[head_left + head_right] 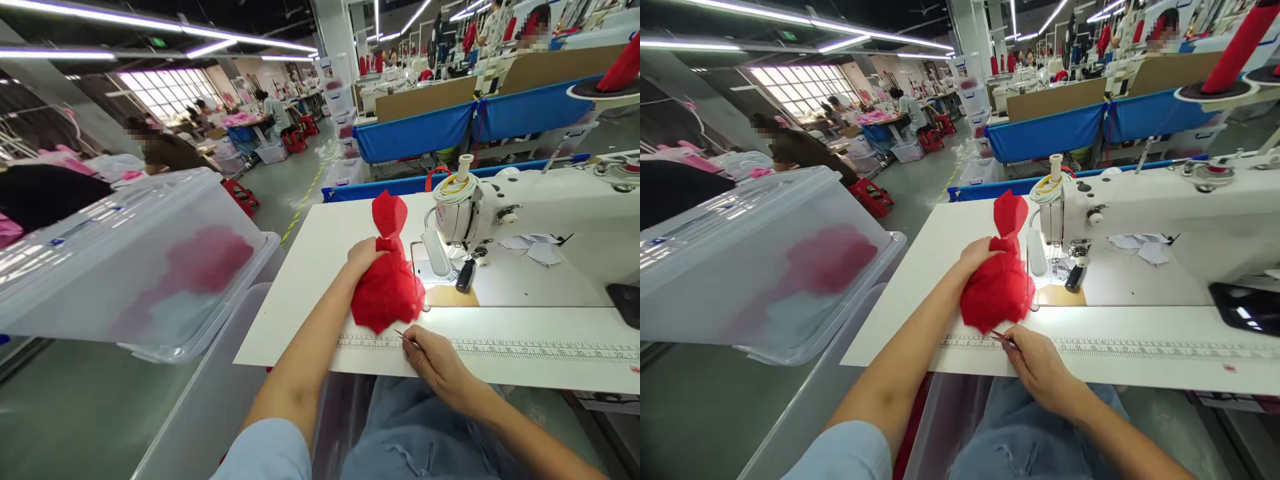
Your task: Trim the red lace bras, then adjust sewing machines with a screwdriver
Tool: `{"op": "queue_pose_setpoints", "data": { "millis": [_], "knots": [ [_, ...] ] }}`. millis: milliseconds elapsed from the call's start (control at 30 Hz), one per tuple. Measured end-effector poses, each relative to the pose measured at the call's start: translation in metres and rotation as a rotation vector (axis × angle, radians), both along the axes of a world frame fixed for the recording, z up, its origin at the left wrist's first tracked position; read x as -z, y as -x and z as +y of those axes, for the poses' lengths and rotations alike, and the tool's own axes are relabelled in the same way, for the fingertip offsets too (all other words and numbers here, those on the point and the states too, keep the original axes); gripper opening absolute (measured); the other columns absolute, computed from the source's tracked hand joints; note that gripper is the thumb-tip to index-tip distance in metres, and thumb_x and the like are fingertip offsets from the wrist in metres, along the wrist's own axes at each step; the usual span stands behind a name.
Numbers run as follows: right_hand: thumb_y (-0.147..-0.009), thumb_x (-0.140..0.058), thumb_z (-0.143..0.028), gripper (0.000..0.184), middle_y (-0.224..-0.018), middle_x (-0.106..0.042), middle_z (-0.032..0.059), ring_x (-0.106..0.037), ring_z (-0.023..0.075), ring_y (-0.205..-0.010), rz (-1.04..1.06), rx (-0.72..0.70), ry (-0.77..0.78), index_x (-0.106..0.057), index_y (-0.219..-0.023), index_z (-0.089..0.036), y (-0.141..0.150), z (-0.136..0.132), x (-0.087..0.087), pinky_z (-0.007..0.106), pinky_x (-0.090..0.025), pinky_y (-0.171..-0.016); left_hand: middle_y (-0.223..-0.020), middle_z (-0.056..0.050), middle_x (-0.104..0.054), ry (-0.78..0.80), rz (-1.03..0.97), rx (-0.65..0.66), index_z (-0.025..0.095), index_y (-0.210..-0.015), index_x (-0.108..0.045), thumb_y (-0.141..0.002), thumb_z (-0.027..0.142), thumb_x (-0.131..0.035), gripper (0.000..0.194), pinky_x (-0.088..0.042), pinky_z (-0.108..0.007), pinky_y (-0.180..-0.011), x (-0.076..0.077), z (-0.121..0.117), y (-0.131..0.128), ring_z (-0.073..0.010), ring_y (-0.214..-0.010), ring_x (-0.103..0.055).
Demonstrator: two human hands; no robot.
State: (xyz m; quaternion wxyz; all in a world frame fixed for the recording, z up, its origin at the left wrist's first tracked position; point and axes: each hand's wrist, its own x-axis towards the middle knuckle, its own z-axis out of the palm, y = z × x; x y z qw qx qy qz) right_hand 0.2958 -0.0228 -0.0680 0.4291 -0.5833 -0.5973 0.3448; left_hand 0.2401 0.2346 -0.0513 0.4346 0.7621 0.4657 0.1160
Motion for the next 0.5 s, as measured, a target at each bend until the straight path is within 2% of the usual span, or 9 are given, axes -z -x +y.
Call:
{"op": "queue_pose_setpoints", "data": {
  "millis": [100,133,200,233,300,367,433,500],
  "knots": [
    [-0.104,-0.032,-0.039,0.034,-0.068,-0.047,-0.0025,-0.041,0.0137,-0.059,0.086,0.045,-0.037,-0.046,-0.079,-0.022,-0.003,-0.004,0.0,0.028,-0.033,-0.056,-0.128,-0.015,-0.055,-0.173,0.14,0.016,0.018,-0.1,-0.061,-0.08,0.022,-0.067,0.021,-0.032,-0.052,-0.108,0.001,-0.048,0.034,-0.0325,-0.126,-0.045],
    [-0.104,-0.033,-0.04,0.034,-0.067,-0.047,-0.0026,-0.041,0.0135,-0.058,0.12,0.061,-0.05,-0.046,-0.078,-0.022,-0.003,-0.006,-0.002,0.028,-0.033,-0.056,-0.13,-0.013,-0.054,-0.203,0.161,0.035,0.019,-0.103,-0.06,-0.08,0.015,-0.063,0.023,-0.032,-0.05,-0.109,0.002,-0.069,0.051,-0.0303,-0.126,-0.045],
    [-0.104,-0.033,-0.041,0.034,-0.068,-0.048,-0.0018,-0.042,0.0137,-0.06,0.201,0.067,-0.042,-0.048,-0.08,-0.022,-0.001,-0.013,-0.007,0.028,-0.035,-0.057,-0.119,-0.01,-0.06,-0.216,0.182,0.081,0.02,-0.105,-0.058,-0.076,0.004,-0.055,0.032,-0.039,-0.046,-0.103,0.004,-0.112,0.091,-0.0264,-0.116,-0.053],
    [-0.104,-0.034,-0.042,0.035,-0.069,-0.049,-0.0013,-0.043,0.0138,-0.061,0.251,0.047,-0.014,-0.049,-0.08,-0.022,0.001,-0.017,-0.011,0.028,-0.036,-0.058,-0.113,-0.009,-0.062,-0.21,0.17,0.103,0.02,-0.108,-0.056,-0.077,0.004,-0.051,0.035,-0.044,-0.043,-0.098,0.005,-0.133,0.113,-0.0248,-0.109,-0.057],
    [-0.103,-0.035,-0.044,0.037,-0.07,-0.05,-0.0005,-0.044,0.014,-0.062,0.351,-0.061,0.096,-0.051,-0.078,-0.021,0.007,-0.024,-0.018,0.027,-0.038,-0.059,-0.106,-0.007,-0.064,-0.156,0.026,0.172,0.02,-0.113,-0.052,-0.085,0.012,-0.047,0.029,-0.049,-0.038,-0.087,0.007,-0.174,0.155,-0.0221,-0.097,-0.062],
    [-0.101,-0.039,-0.049,0.041,-0.068,-0.05,-0.0004,-0.044,0.0141,-0.062,0.43,-0.215,0.259,-0.051,-0.074,-0.021,0.012,-0.028,-0.021,0.026,-0.039,-0.059,-0.102,-0.006,-0.065,-0.049,-0.057,0.175,0.02,-0.116,-0.05,-0.089,0.021,-0.047,0.027,-0.051,-0.033,-0.079,0.006,-0.208,0.189,-0.0197,-0.088,-0.064],
    [-0.097,-0.045,-0.056,0.042,-0.072,-0.054,0.0008,-0.047,0.0155,-0.066,0.483,-0.331,0.44,-0.056,-0.076,-0.021,0.018,-0.028,-0.016,0.026,-0.042,-0.061,-0.11,-0.007,-0.066,0.039,-0.049,0.144,0.02,-0.122,-0.047,-0.087,0.022,-0.05,0.035,-0.052,-0.033,-0.083,0.003,-0.233,0.211,-0.0201,-0.095,-0.065],
    [-0.093,-0.049,-0.061,0.044,-0.076,-0.057,0.0018,-0.051,0.0176,-0.071,0.518,-0.359,0.576,-0.061,-0.081,-0.021,0.025,-0.027,-0.004,0.028,-0.045,-0.065,-0.128,-0.011,-0.061,0.065,-0.018,0.146,0.02,-0.131,-0.043,-0.084,0.019,-0.051,0.048,-0.05,-0.035,-0.094,0.002,-0.248,0.223,-0.0223,-0.113,-0.061]
  ]
}}
